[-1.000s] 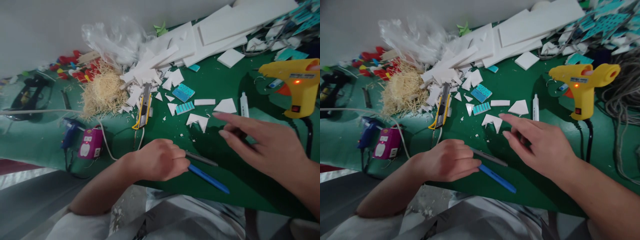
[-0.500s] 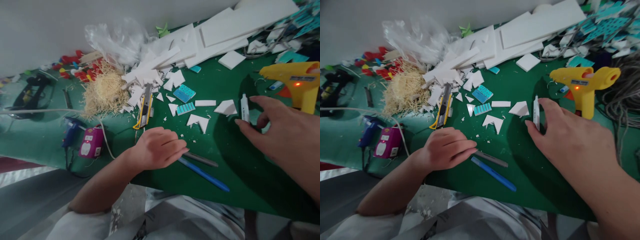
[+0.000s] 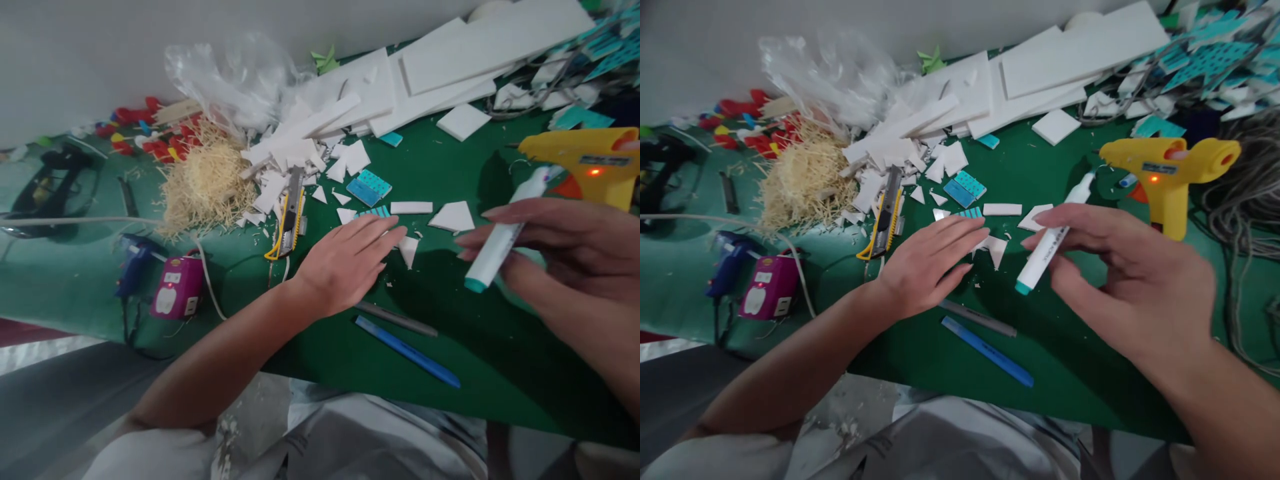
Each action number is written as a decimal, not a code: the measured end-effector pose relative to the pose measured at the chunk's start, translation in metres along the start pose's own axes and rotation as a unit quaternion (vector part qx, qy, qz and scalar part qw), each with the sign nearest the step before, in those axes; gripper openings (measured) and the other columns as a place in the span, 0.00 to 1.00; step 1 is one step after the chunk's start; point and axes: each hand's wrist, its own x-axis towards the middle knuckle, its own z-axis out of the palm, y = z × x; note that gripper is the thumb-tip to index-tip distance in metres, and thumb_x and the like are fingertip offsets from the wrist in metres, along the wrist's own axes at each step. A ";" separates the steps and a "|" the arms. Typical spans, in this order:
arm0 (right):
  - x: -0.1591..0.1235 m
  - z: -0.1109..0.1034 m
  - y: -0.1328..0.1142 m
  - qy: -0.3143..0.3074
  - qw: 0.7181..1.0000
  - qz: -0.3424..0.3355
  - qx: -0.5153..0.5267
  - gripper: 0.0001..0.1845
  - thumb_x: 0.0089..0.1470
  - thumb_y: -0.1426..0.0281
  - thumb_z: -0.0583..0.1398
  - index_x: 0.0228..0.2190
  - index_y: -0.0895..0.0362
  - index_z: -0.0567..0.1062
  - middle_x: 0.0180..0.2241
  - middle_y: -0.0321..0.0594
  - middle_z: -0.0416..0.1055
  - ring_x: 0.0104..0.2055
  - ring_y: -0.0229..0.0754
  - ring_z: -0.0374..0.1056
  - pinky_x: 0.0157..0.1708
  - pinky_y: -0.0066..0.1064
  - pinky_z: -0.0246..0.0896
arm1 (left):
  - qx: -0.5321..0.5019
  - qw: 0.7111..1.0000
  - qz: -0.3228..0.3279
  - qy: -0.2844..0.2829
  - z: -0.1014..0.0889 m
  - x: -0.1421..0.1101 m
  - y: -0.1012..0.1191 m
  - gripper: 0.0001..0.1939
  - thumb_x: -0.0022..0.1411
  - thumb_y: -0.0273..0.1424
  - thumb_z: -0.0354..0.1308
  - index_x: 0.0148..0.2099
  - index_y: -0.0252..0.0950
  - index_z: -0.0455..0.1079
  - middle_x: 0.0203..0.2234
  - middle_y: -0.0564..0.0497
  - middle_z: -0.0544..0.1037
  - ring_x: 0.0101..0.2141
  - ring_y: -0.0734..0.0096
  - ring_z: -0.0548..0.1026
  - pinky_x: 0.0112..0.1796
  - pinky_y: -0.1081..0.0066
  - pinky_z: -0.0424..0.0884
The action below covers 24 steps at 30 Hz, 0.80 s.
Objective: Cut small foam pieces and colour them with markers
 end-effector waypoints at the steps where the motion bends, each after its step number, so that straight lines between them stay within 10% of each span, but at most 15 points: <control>1: 0.002 0.003 0.003 -0.005 0.997 -0.034 0.064 0.12 0.50 0.65 0.71 0.39 0.45 0.81 0.35 0.35 0.82 0.34 0.43 0.77 0.35 0.38 0.72 | 0.003 1.000 0.006 -0.019 0.002 0.001 -0.001 0.22 0.75 0.26 0.49 0.67 0.26 0.65 0.64 0.36 0.73 0.64 0.54 0.72 0.64 0.54 0.71; 8: 0.004 0.003 0.003 -0.019 0.999 -0.012 0.035 0.13 0.62 0.56 0.65 0.29 0.49 0.79 0.22 0.35 0.71 0.22 0.37 0.65 0.20 0.31 0.59 | -0.024 1.000 0.005 0.018 0.002 -0.002 -0.007 0.19 0.74 0.27 0.53 0.64 0.27 0.68 0.56 0.36 0.79 0.59 0.55 0.76 0.61 0.54 0.74; 14: 0.012 0.016 0.015 -0.125 0.974 -0.001 0.191 0.15 0.62 0.52 0.65 0.43 0.47 0.83 0.29 0.36 0.80 0.27 0.40 0.74 0.26 0.31 0.73 | -0.008 0.998 0.027 0.056 0.002 -0.001 -0.006 0.09 0.74 0.27 0.55 0.50 0.31 0.75 0.48 0.42 0.83 0.50 0.59 0.80 0.54 0.60 0.78; 24: 0.012 0.026 0.020 -0.092 0.984 0.071 0.135 0.04 0.59 0.63 0.67 0.33 0.48 0.84 0.24 0.33 0.78 0.21 0.38 0.72 0.21 0.28 0.71 | 0.021 0.998 0.041 0.052 -0.001 -0.002 -0.002 0.12 0.73 0.25 0.55 0.54 0.28 0.75 0.50 0.39 0.82 0.53 0.58 0.80 0.53 0.59 0.78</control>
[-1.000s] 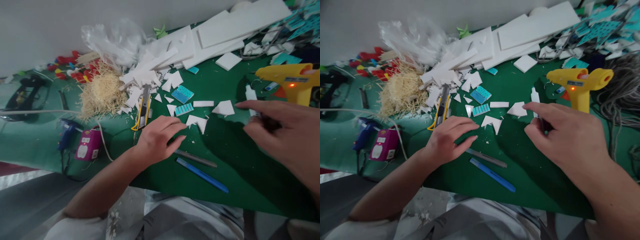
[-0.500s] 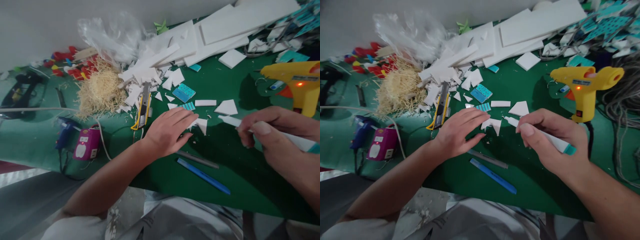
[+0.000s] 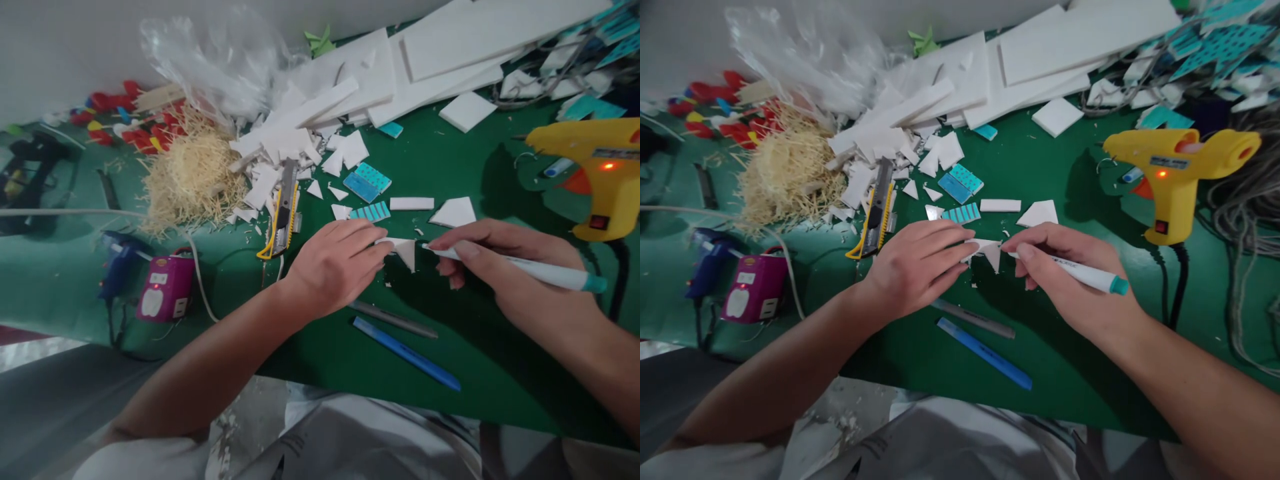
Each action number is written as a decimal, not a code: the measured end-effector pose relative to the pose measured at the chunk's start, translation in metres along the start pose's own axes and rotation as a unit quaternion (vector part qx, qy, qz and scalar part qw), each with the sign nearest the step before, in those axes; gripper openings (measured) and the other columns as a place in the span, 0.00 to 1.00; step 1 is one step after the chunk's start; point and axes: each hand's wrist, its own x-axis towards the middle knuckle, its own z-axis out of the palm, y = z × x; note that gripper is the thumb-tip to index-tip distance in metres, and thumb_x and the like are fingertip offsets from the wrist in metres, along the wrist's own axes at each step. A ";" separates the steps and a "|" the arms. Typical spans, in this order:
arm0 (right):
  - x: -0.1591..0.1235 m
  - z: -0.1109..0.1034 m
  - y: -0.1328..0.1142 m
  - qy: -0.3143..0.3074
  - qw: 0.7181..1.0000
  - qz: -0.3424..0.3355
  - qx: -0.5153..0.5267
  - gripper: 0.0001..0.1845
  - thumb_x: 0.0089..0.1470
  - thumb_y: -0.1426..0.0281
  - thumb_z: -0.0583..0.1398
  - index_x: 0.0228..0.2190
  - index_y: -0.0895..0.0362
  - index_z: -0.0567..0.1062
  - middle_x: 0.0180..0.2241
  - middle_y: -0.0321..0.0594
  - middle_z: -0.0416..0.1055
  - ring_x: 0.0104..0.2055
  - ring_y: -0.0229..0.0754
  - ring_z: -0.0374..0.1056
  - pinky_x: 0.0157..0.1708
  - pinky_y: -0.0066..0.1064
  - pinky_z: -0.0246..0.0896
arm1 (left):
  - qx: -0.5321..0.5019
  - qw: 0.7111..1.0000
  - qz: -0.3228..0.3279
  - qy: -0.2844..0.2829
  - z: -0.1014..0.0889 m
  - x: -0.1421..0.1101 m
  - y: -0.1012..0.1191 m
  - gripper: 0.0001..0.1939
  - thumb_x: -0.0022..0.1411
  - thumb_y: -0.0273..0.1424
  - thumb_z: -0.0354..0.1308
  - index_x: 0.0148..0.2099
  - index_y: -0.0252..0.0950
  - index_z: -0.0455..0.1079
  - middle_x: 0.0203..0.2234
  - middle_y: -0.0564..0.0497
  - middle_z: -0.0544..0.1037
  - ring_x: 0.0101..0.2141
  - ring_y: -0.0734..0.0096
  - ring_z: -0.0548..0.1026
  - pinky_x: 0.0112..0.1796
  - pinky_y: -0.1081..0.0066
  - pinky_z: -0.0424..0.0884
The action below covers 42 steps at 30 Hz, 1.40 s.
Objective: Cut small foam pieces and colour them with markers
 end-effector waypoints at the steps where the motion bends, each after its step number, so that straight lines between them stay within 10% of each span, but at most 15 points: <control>1: 0.002 0.001 -0.001 0.005 1.000 0.008 0.006 0.03 0.57 0.64 0.68 0.33 0.48 0.83 0.23 0.32 0.78 0.20 0.37 0.71 0.20 0.28 0.70 | -0.001 1.000 0.001 -0.005 0.001 0.000 -0.001 0.12 0.73 0.25 0.55 0.54 0.28 0.76 0.49 0.39 0.83 0.52 0.58 0.80 0.53 0.59 0.78; 11: 0.007 0.000 -0.010 0.041 0.998 0.011 -0.038 0.12 0.49 0.64 0.72 0.20 0.53 0.78 0.17 0.35 0.74 0.16 0.37 0.69 0.15 0.25 0.64 | 0.007 0.999 -0.029 -0.040 -0.006 -0.003 0.002 0.11 0.73 0.25 0.55 0.52 0.32 0.77 0.47 0.42 0.83 0.50 0.58 0.80 0.51 0.60 0.79; 42: 0.006 0.001 -0.006 0.029 0.992 -0.016 -0.122 0.06 0.55 0.65 0.70 0.26 0.47 0.82 0.23 0.32 0.76 0.23 0.40 0.71 0.21 0.31 0.66 | -0.008 0.997 -0.053 -0.054 -0.005 -0.009 0.001 0.12 0.74 0.26 0.56 0.54 0.34 0.78 0.49 0.44 0.83 0.52 0.58 0.80 0.54 0.58 0.78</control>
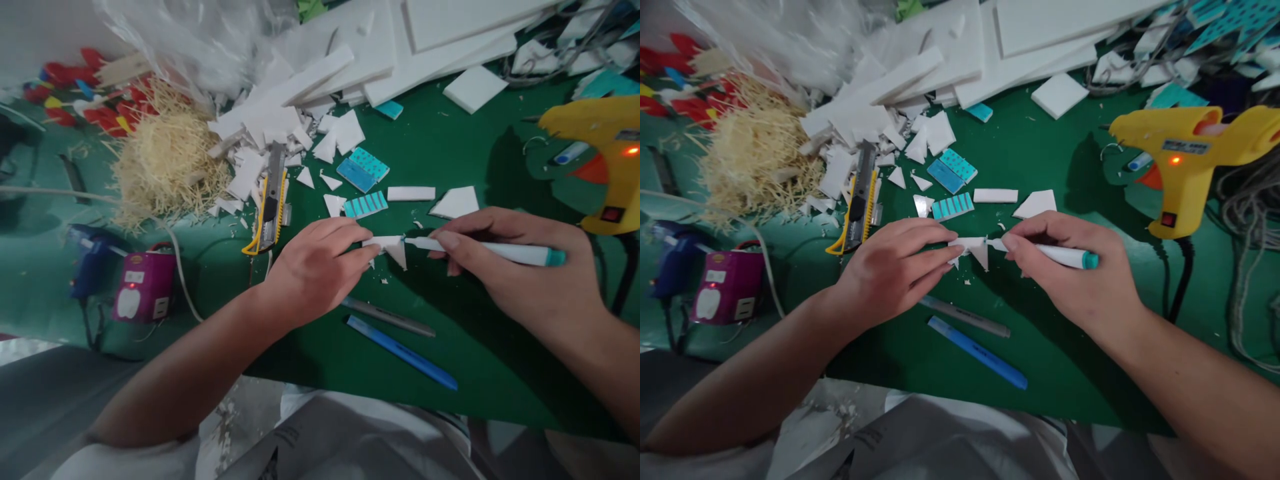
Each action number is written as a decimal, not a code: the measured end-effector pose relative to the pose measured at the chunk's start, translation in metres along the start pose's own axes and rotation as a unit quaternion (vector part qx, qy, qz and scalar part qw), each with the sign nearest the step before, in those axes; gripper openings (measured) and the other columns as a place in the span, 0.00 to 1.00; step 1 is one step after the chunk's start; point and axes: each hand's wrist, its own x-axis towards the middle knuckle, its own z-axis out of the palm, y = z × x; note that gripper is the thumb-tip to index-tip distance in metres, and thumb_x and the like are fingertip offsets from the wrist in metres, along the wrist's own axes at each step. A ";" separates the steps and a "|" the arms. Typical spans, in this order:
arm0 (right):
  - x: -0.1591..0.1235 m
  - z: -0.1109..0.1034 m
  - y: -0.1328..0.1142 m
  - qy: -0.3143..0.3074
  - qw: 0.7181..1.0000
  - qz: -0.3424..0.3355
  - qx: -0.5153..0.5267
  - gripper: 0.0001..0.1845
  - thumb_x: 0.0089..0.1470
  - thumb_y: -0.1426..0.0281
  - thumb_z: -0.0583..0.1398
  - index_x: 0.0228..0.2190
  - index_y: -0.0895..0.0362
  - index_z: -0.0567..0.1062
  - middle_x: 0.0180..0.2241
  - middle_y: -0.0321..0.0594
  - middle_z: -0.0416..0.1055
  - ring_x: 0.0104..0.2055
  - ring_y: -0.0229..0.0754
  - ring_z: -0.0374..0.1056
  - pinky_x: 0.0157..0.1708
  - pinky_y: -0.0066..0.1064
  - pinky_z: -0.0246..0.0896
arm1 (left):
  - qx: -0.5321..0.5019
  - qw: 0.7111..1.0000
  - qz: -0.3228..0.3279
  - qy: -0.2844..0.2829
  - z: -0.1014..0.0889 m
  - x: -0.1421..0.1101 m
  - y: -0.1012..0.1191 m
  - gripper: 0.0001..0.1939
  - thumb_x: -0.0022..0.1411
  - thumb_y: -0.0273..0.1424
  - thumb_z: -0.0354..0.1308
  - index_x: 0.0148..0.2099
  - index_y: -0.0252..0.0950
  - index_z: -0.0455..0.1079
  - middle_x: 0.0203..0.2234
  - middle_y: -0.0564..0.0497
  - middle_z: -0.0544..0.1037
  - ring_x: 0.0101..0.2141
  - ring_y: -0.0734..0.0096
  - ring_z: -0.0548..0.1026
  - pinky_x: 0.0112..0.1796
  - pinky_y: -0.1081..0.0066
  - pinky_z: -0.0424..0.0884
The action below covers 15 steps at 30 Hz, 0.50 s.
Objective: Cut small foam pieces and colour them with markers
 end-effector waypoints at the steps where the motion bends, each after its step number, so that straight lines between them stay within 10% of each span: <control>1: 0.000 0.000 0.000 -0.003 1.000 0.000 -0.001 0.07 0.55 0.63 0.70 0.26 0.47 0.81 0.22 0.32 0.76 0.23 0.41 0.71 0.21 0.32 0.66 | 0.000 1.000 0.000 -0.003 0.000 0.000 0.000 0.12 0.74 0.26 0.55 0.54 0.35 0.78 0.49 0.44 0.83 0.53 0.58 0.80 0.54 0.58 0.78; 15: 0.000 -0.002 0.002 0.003 1.000 -0.014 -0.003 0.06 0.53 0.65 0.69 0.25 0.48 0.81 0.21 0.31 0.75 0.21 0.38 0.69 0.19 0.30 0.63 | 0.003 1.000 0.001 0.006 0.000 0.001 0.001 0.12 0.74 0.26 0.56 0.54 0.34 0.78 0.49 0.44 0.83 0.52 0.58 0.80 0.53 0.58 0.78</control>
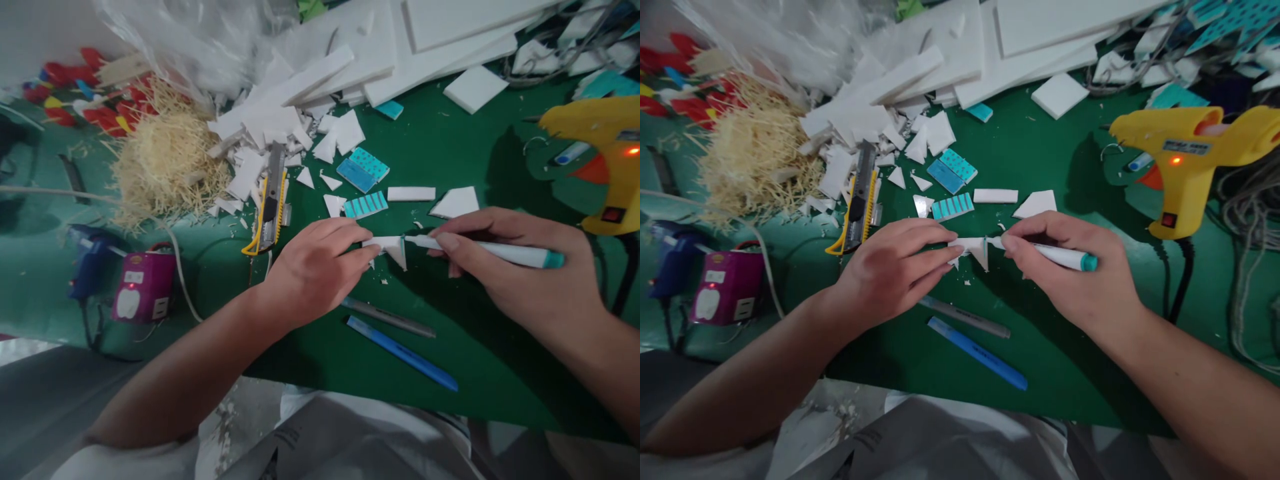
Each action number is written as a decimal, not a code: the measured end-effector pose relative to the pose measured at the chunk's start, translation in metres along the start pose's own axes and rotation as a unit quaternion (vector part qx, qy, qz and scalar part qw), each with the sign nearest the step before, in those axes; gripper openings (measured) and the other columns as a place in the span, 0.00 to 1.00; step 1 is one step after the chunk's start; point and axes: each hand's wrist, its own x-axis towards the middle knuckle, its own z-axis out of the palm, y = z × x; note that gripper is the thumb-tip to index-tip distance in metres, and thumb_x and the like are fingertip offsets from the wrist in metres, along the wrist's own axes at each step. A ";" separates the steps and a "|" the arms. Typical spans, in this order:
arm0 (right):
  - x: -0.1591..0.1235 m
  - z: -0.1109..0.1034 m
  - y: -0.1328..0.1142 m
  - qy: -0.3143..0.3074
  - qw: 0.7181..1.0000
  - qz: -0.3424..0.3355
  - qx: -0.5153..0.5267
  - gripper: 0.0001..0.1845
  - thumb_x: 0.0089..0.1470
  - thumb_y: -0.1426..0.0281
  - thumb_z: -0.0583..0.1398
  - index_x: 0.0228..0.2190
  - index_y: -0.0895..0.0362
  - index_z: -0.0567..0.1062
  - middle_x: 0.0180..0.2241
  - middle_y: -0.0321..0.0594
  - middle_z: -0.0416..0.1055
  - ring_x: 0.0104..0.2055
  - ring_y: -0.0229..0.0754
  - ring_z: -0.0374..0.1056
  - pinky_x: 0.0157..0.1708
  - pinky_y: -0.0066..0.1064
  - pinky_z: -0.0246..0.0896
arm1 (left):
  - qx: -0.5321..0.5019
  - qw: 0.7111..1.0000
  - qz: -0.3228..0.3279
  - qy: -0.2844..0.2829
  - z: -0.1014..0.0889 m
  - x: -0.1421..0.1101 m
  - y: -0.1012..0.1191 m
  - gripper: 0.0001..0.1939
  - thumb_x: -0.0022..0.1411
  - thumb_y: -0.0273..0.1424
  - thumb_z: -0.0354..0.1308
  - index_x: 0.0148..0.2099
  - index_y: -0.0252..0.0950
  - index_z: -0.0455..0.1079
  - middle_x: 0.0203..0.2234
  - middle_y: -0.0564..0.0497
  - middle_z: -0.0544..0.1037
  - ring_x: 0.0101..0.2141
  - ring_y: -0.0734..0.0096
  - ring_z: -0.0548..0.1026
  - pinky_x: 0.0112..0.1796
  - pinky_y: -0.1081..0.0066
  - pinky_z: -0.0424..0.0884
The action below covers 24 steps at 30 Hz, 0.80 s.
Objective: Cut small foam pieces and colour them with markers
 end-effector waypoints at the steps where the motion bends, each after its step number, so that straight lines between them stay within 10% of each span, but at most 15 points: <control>1: 0.000 0.000 -0.001 -0.004 1.000 -0.001 0.003 0.08 0.53 0.66 0.69 0.23 0.48 0.80 0.20 0.31 0.74 0.20 0.38 0.68 0.19 0.29 0.62 | -0.001 1.000 0.000 0.000 0.000 0.000 0.000 0.12 0.74 0.26 0.56 0.54 0.34 0.78 0.49 0.44 0.83 0.52 0.58 0.80 0.53 0.58 0.78; 24: 0.000 -0.003 -0.004 -0.041 0.999 0.012 -0.006 0.13 0.52 0.66 0.65 0.18 0.50 0.75 0.17 0.32 0.70 0.19 0.39 0.65 0.18 0.31 0.58 | -0.010 1.000 -0.001 0.000 0.000 0.001 0.001 0.12 0.74 0.25 0.56 0.53 0.33 0.78 0.49 0.43 0.83 0.51 0.56 0.81 0.52 0.56 0.80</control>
